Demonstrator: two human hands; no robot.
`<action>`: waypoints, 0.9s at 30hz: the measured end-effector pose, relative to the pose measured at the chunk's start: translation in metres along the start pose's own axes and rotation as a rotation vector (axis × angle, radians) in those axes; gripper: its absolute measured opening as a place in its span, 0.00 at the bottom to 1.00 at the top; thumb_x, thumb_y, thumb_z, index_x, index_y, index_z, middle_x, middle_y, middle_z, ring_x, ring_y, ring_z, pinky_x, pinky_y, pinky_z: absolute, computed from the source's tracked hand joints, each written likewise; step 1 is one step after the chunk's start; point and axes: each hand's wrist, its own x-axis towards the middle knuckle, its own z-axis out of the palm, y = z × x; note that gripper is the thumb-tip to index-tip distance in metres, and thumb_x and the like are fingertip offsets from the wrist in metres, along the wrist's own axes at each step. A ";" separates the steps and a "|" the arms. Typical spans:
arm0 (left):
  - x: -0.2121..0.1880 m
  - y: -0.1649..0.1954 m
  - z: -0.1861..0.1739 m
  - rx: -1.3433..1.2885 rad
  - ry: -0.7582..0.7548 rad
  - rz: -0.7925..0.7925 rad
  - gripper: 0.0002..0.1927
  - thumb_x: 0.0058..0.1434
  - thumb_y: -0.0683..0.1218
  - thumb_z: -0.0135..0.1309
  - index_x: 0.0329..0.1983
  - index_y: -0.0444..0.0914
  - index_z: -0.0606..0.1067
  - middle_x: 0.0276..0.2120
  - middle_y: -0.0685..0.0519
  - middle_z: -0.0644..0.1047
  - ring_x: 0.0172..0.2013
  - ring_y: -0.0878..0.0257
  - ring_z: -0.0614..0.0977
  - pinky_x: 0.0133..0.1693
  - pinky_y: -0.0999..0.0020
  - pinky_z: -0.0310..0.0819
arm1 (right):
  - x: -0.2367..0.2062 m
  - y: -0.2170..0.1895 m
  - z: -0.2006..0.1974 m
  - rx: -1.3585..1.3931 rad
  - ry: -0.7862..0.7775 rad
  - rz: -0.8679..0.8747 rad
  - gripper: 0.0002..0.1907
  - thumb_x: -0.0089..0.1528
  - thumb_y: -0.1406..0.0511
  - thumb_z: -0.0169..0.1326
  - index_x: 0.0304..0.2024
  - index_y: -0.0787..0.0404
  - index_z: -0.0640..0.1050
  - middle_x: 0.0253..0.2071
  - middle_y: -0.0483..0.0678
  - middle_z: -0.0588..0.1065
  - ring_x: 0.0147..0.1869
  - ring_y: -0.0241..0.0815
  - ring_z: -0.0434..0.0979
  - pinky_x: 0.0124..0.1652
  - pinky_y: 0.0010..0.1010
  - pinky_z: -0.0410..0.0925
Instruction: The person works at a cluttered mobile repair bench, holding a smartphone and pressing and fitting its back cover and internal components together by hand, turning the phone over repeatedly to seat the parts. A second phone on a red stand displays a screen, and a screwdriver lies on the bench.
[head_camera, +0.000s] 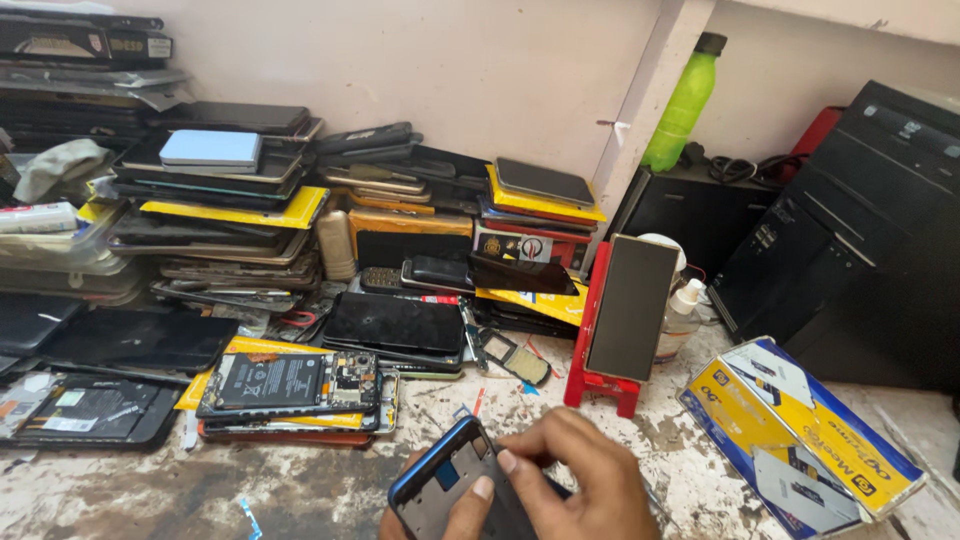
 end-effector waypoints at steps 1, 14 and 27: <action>0.001 0.001 -0.003 0.005 -0.022 -0.002 0.25 0.46 0.40 0.63 0.51 0.33 0.80 0.40 0.45 0.85 0.43 0.58 0.88 0.50 0.64 0.79 | 0.001 0.002 -0.002 0.060 -0.051 0.074 0.03 0.55 0.71 0.64 0.32 0.66 0.84 0.32 0.48 0.82 0.40 0.37 0.88 0.41 0.28 0.78; 0.003 0.011 -0.013 -0.113 -0.091 -0.118 0.30 0.43 0.36 0.64 0.54 0.35 0.79 0.39 0.43 0.88 0.41 0.57 0.89 0.48 0.61 0.80 | 0.009 0.010 -0.022 0.554 -0.301 0.384 0.07 0.59 0.69 0.62 0.34 0.68 0.80 0.30 0.46 0.78 0.35 0.33 0.79 0.38 0.27 0.73; 0.018 0.015 -0.030 -0.251 -0.399 -0.347 0.29 0.49 0.39 0.61 0.58 0.32 0.75 0.40 0.40 0.86 0.42 0.53 0.88 0.47 0.56 0.82 | 0.009 0.001 -0.021 0.647 -0.360 0.368 0.06 0.60 0.70 0.62 0.34 0.69 0.79 0.28 0.48 0.77 0.32 0.36 0.78 0.34 0.29 0.73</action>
